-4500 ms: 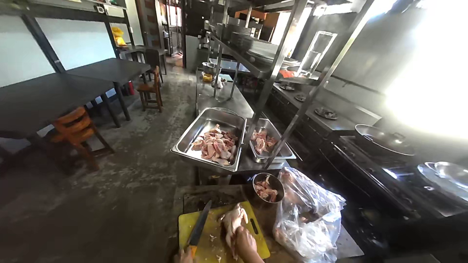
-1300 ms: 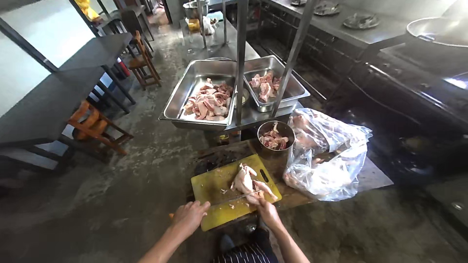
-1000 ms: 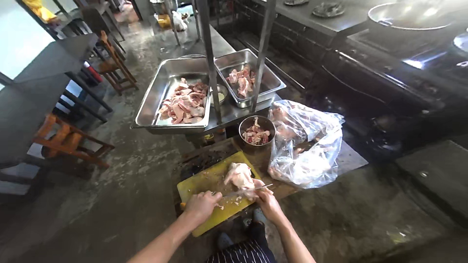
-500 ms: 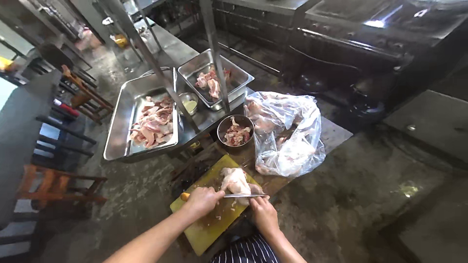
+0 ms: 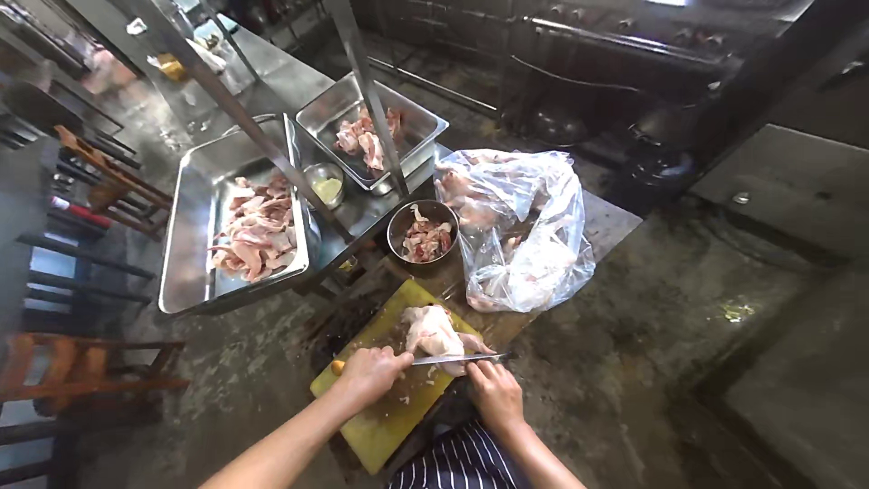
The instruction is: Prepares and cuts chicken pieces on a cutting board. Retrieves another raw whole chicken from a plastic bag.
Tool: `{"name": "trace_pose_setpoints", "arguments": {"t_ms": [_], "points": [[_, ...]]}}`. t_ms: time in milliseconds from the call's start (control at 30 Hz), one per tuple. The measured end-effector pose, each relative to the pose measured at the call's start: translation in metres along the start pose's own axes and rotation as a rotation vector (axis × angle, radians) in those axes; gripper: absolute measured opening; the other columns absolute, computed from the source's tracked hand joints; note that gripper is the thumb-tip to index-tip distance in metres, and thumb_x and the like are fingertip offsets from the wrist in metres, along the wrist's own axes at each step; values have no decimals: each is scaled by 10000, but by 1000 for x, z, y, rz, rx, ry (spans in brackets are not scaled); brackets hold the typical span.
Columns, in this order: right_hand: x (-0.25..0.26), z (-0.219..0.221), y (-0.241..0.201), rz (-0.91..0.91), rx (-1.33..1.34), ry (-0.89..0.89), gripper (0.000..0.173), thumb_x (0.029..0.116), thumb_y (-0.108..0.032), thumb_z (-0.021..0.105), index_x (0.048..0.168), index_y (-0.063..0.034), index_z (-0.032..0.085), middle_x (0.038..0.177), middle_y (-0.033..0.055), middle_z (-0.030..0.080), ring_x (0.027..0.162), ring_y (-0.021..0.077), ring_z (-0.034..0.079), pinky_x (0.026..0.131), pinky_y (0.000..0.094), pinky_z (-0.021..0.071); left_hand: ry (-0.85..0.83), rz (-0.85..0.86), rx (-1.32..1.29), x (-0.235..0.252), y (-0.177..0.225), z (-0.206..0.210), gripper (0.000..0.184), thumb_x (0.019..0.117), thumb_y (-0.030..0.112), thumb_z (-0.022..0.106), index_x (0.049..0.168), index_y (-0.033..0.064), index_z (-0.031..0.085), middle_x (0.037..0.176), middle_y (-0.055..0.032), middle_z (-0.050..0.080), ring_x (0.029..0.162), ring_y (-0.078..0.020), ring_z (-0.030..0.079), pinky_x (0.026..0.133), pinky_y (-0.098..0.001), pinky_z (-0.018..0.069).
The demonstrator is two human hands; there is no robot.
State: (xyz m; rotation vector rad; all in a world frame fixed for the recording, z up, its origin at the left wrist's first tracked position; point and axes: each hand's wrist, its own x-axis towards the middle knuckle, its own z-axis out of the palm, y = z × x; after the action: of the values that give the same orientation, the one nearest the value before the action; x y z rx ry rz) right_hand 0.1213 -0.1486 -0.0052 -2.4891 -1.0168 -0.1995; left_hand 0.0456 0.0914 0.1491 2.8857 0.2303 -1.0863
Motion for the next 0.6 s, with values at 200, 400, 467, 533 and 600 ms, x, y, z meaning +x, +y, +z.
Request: {"name": "trace_pose_setpoints", "arguments": {"t_ms": [200,400,467,533,600], "points": [[8,1,8,-27,42,-56,249,911,-50,661,1061,-215,770,1003,20,750,912,235,729,725,422,612,-51,-67,71,-33,-22,-20,220,1067,310,550,1270,288,631,1045,-92,716,941,-314,717,774,-507,582],[14,-7,-19,-4,86,-211,226,903,-53,668,1074,-156,774,988,72,746,948,266,731,770,446,621,-77,-151,-137,10,12,24,322,1064,138,487,1362,220,575,1131,-178,704,1025,-405,708,828,-585,580],[15,-14,-33,17,74,-285,216,924,-81,655,1099,-143,766,1019,79,744,966,264,730,793,435,620,-65,-170,-217,36,27,45,343,1060,123,482,1393,179,543,1188,-203,688,1052,-420,704,851,-596,580],[17,-21,-37,16,55,-315,194,941,-111,651,1095,-133,767,1026,87,745,965,268,732,791,436,620,-30,-159,-245,53,31,64,351,1073,155,455,1420,151,510,1209,-213,680,1055,-422,707,863,-595,581],[22,-25,-26,-19,29,-374,180,966,-134,611,1080,-141,750,1030,89,738,994,282,716,820,456,598,13,-153,-259,57,28,82,355,1079,171,440,1425,148,516,1216,-222,681,1053,-427,709,859,-600,583]]}}
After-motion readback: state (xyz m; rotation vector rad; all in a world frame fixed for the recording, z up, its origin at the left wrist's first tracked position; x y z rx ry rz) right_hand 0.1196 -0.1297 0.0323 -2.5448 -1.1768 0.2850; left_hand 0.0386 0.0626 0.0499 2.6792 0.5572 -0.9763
